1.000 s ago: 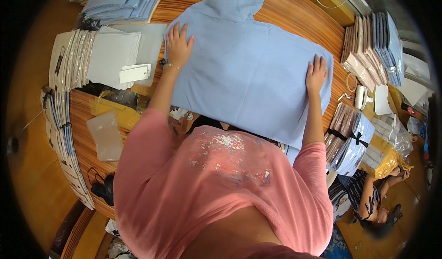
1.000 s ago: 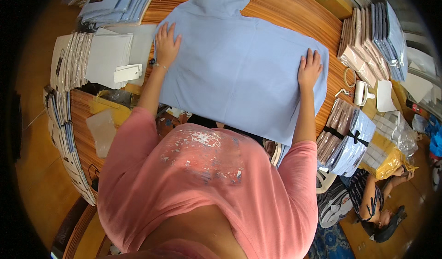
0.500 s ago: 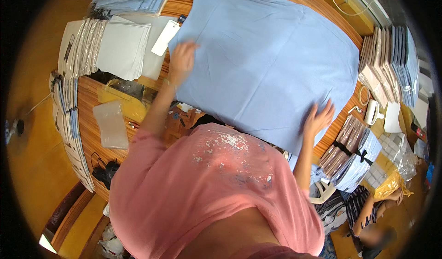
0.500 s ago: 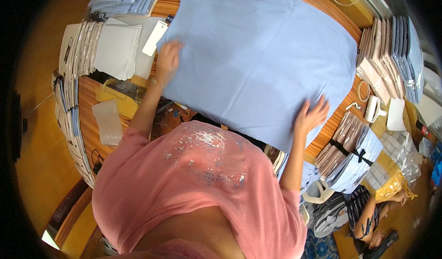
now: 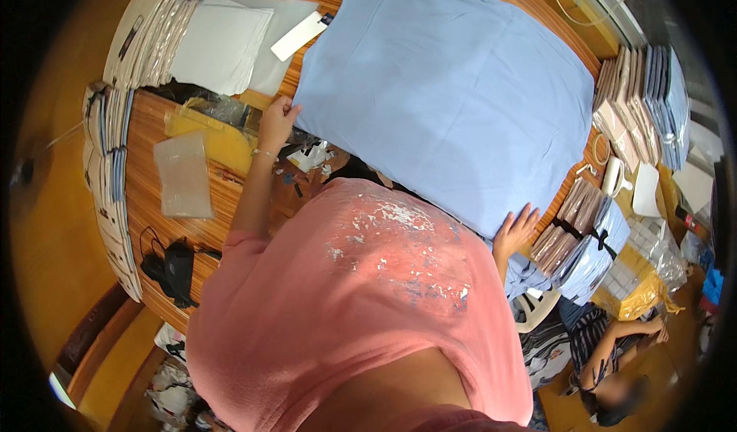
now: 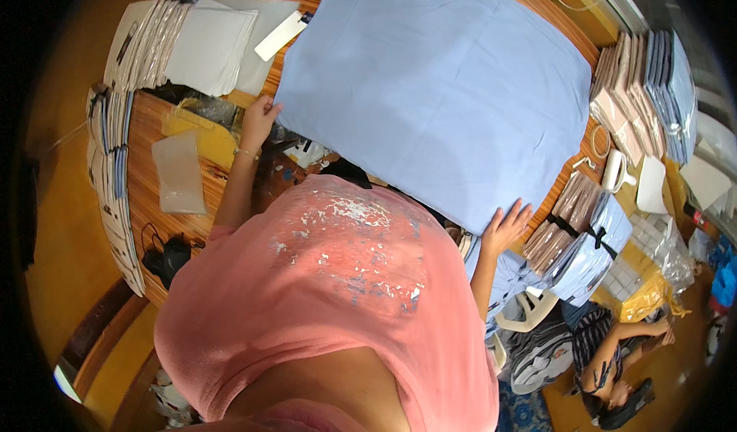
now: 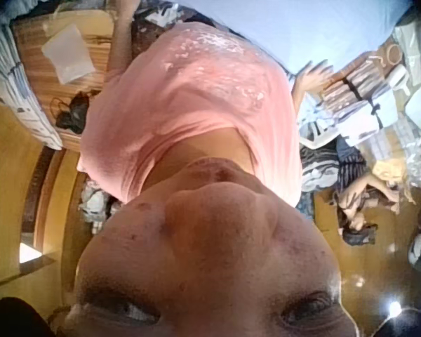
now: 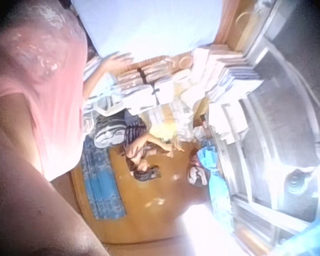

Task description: The person folds a blue shirt over a cardboard insert, places it inside a clear plastic bag, seals the bag, and applies a black strap around the package.

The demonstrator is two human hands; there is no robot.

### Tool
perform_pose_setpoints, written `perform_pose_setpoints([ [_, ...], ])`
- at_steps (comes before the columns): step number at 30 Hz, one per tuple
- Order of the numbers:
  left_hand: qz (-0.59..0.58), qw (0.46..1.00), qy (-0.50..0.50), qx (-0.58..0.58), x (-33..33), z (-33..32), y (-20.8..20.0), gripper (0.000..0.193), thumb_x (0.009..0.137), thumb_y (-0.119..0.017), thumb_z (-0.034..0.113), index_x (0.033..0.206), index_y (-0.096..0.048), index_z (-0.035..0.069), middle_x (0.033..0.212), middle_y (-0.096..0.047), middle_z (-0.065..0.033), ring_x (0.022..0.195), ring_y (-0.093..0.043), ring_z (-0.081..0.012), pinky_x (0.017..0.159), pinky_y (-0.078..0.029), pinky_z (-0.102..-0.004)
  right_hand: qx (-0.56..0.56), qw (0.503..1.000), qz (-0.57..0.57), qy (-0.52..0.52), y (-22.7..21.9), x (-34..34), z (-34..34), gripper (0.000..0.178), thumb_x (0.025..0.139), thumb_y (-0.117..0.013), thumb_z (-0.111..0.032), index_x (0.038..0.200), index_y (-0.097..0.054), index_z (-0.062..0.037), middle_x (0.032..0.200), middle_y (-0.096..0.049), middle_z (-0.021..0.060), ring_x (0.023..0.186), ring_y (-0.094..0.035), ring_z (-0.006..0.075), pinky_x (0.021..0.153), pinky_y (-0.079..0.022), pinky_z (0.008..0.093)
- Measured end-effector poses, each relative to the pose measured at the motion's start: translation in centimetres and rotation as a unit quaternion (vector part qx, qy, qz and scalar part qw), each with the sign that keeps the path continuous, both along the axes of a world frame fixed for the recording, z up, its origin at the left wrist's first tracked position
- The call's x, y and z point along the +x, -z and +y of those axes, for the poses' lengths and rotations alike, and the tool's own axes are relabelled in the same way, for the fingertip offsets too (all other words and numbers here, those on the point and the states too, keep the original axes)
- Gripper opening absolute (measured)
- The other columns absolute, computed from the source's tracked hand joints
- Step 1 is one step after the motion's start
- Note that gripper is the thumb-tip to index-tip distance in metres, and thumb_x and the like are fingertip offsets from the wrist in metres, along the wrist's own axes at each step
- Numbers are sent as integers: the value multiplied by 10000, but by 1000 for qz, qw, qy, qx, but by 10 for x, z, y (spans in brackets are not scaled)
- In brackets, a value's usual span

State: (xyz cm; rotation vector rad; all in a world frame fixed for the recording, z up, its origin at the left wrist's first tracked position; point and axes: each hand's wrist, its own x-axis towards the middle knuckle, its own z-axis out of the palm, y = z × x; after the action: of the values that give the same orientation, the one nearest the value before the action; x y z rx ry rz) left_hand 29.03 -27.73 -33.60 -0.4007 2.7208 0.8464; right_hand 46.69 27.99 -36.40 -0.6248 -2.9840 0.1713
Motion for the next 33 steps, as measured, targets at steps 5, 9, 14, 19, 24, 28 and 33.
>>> perform_pose_setpoints([
  [5, 185, 976, -95, 58, 5, -7, 15, 207, 859, -567, 128, 1005, -505, -6, 918, -639, -167, 840, -623, -308, 740, -477, -368, 11, 1000, -20, -5, 2, 21, 6, 606, 911, -445, -434, 1405, -315, -108, 1468, -232, 170, 1353, -201, 359, 1069, -121, 554],
  [9, 305, 931, -100, -175, -40, -53, -29, 361, 821, -580, 122, 1165, -511, 37, 1198, -494, -206, 1148, -423, -375, 940, -364, -431, -26, 993, 104, -46, -27, 9, -11, 617, 905, -493, -410, 1378, -331, -50, 1430, -274, 206, 1320, -252, 368, 1060, -180, 514],
  [14, 190, 929, -39, -315, -41, -142, 19, 531, 806, -602, 370, 1209, -517, 36, 1218, -497, -245, 1131, -468, -398, 919, -411, -454, -172, 968, 136, -123, -71, -55, -43, 585, 896, -559, -268, 1346, -334, 31, 1377, -347, 217, 1277, -319, 349, 1054, -238, 429],
  [19, 74, 963, 78, -247, -55, -131, -29, 326, 806, -594, 316, 970, -621, 36, 928, -616, -209, 829, -604, -348, 759, -489, -418, -343, 906, 23, -247, -104, -145, -129, 284, 877, -562, -130, 1138, -573, -19, 1153, -570, 151, 1098, -509, 298, 961, -364, 369],
  [24, 162, 939, 112, -283, -57, -108, -75, 295, 791, -616, 246, 992, -587, 32, 1024, -607, -176, 905, -593, -331, 764, -482, -409, -286, 773, 85, -560, -154, -230, -269, 207, 802, -590, -58, 1005, -629, -56, 971, -616, 103, 939, -561, 279, 838, -419, 374],
  [28, 136, 915, 135, -355, -31, -128, -23, 339, 807, -599, 231, 1087, -538, 50, 1182, -542, -150, 1039, -546, -321, 789, -477, -400, -280, 708, 70, -644, -168, -251, -345, 217, 803, -595, -90, 1016, -623, -60, 972, -619, 92, 941, -561, 281, 841, -423, 375],
  [33, -7, 958, 114, -262, -21, -135, -42, 180, 786, -568, 142, 941, -602, 58, 970, -617, -157, 1016, -560, -304, 782, -477, -402, -354, 676, -67, -643, -131, -240, -359, 249, 806, -602, -117, 1049, -617, -70, 1047, -610, 90, 1000, -544, 289, 892, -400, 410],
])
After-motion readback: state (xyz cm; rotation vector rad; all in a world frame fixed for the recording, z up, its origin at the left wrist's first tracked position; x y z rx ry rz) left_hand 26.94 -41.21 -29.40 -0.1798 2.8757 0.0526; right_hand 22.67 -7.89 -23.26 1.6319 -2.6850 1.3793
